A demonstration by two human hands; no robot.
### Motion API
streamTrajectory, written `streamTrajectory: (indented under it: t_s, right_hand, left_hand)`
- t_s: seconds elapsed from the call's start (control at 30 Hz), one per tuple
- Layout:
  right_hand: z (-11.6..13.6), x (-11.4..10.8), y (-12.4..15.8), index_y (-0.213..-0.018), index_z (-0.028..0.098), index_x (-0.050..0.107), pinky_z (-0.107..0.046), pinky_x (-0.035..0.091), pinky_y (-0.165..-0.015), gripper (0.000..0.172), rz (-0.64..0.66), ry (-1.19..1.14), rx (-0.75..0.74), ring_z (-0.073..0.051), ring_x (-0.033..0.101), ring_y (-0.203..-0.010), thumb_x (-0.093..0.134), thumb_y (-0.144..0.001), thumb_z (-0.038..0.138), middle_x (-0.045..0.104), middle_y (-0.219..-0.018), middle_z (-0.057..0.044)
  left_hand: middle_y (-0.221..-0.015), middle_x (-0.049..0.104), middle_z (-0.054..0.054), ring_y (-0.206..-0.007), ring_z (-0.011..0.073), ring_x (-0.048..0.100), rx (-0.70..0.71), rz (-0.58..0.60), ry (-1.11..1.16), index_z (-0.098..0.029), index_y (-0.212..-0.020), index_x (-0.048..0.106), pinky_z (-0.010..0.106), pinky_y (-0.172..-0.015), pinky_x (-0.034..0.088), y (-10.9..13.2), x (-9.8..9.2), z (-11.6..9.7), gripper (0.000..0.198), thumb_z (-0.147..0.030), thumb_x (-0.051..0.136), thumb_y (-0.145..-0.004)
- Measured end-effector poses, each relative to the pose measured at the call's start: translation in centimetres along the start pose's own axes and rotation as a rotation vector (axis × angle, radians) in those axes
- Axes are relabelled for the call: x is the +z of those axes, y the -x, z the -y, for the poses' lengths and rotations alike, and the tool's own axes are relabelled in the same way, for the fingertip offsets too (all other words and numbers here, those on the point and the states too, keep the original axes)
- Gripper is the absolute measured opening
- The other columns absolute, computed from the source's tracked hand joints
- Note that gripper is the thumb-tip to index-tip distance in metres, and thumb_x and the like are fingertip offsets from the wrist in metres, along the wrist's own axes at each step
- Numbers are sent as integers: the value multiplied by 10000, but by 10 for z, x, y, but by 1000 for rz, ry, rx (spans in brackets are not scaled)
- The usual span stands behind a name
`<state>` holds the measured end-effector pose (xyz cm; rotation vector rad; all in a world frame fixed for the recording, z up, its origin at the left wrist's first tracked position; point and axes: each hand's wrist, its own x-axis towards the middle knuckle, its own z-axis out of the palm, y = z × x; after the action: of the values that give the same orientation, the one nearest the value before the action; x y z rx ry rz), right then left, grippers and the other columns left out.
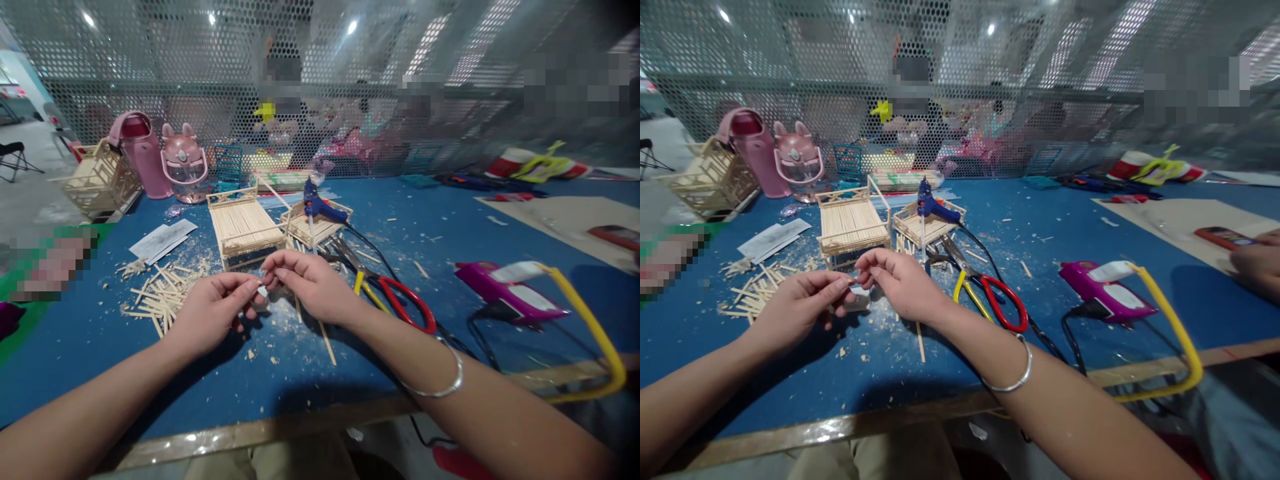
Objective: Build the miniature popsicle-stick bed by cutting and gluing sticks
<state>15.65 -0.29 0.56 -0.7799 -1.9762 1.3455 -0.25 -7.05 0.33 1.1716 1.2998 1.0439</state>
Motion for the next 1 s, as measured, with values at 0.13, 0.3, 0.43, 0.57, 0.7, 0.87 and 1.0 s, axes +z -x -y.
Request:
streamTrajectory:
  t_s: [0.13, 0.3, 0.43, 0.57, 0.7, 0.87, 1.0]
  right_hand:
    - [2, 1, 0, -774, 177, 507, -216, 426, -558, 39, 0, 28, 3, -82, 506, -581, 537, -779, 202, 532, -647, 31]
    - [2, -1, 3, -786, 170, 532, -238, 448, -628, 110, 52, 187, -25, -95, 560, -640, 432, -831, 160, 584, -702, 1]
    - [2, -1, 4, -789, 173, 530, -234, 441, -635, 141, 52, 266, -68, -96, 557, -652, 404, -818, 117, 587, -709, 1]
    - [2, -2, 4, -744, 179, 544, -232, 414, -609, 185, 0, 364, -119, -103, 531, -633, 390, -771, 80, 576, -677, 7]
    - [4, -3, 3, -744, 173, 576, -251, 403, -663, 256, -50, 438, -197, -121, 530, -711, 373, -684, 29, 594, -752, -17]
    - [7, -1, 4, -674, 165, 592, -251, 391, -635, 126, -32, 484, -216, -121, 513, -665, 508, -761, 201, 576, -700, -10]
    - [8, 2, 3, -695, 163, 627, -233, 388, -595, 188, 57, 415, -100, -113, 533, -625, 528, -799, 284, 609, -644, 0]
  left_hand:
    - [-683, 626, 26, -521, 69, 522, -15, -10, 0, -136, -828, 654, 153, -411, 390, 1, 0, -1, 229, -346, 572, -787]
    - [-614, 594, 2, -484, 55, 493, -16, 7, 2, -137, -824, 666, 146, -409, 387, -1, 0, 0, 218, -333, 576, -790]
    - [-564, 570, -14, -473, 54, 482, -18, 19, 0, -141, -887, 683, 146, -412, 388, -1, -1, -1, 231, -325, 592, -780]
    - [-564, 574, -11, -489, 65, 497, -20, -2, -5, -141, -926, 685, 156, -420, 396, 0, 0, 0, 257, -324, 617, -759]
    - [-573, 591, -5, -473, 70, 499, -8, -24, -18, -147, -926, 688, 171, -423, 400, -1, 1, 0, 259, -324, 620, -750]
    - [-599, 644, 7, -460, 83, 510, 107, -107, -226, -163, -888, 702, 200, -446, 411, 1, 0, 3, 219, -308, 580, -777]
    - [-750, 718, 19, -628, 127, 613, 305, -147, -447, -198, -859, 716, 246, -622, 480, 1, 0, 7, 184, -256, 553, -798]
